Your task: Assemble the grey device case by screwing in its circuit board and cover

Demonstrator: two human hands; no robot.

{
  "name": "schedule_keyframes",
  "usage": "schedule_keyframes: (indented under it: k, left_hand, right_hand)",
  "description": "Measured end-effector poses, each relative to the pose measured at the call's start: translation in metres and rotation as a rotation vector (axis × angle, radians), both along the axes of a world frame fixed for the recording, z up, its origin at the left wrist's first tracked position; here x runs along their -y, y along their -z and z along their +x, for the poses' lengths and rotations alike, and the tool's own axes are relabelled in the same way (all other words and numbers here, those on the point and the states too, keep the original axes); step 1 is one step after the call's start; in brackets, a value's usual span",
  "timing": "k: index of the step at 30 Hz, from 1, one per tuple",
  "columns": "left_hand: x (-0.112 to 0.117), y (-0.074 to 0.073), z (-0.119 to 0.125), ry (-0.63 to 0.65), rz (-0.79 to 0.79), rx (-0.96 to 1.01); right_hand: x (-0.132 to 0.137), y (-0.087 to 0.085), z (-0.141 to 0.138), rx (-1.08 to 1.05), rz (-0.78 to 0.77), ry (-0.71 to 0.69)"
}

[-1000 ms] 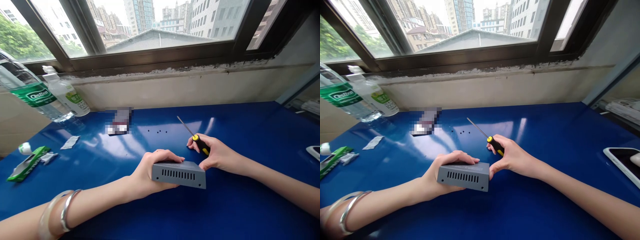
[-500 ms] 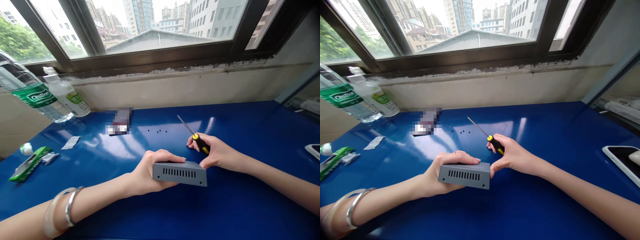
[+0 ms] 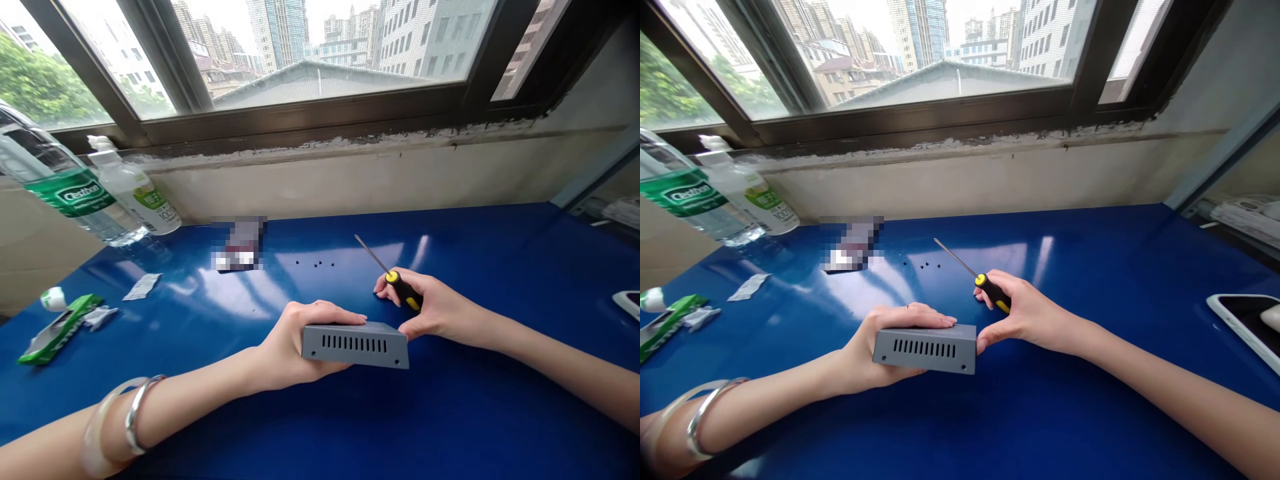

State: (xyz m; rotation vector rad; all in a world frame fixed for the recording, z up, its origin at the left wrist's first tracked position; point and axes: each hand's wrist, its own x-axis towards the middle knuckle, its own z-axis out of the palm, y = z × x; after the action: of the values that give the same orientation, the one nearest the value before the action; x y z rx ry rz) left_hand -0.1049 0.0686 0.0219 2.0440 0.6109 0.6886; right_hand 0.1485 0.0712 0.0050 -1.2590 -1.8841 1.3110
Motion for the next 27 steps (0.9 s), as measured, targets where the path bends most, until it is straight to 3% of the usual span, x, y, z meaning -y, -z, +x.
schedule_keyframes:
  k: [6, 12, 19, 27]
  left_hand:
    - [-0.002, 0.003, -0.003, -0.001, -0.006, -0.035]
    - [0.000, 0.003, -0.004, -0.021, -0.031, -0.018]
    - [0.002, 0.000, -0.003, -0.038, -0.043, -0.003]
    - [0.003, -0.003, -0.003, -0.059, -0.064, -0.023]
  right_hand:
    - [-0.003, 0.000, 0.007, -0.090, -0.059, -0.031]
    - [-0.008, -0.007, 0.019, -0.188, -0.106, 0.068]
    - [-0.001, -0.018, 0.020, 0.134, 0.014, 0.247]
    - [0.005, -0.019, 0.006, 0.210, -0.007, 0.205]
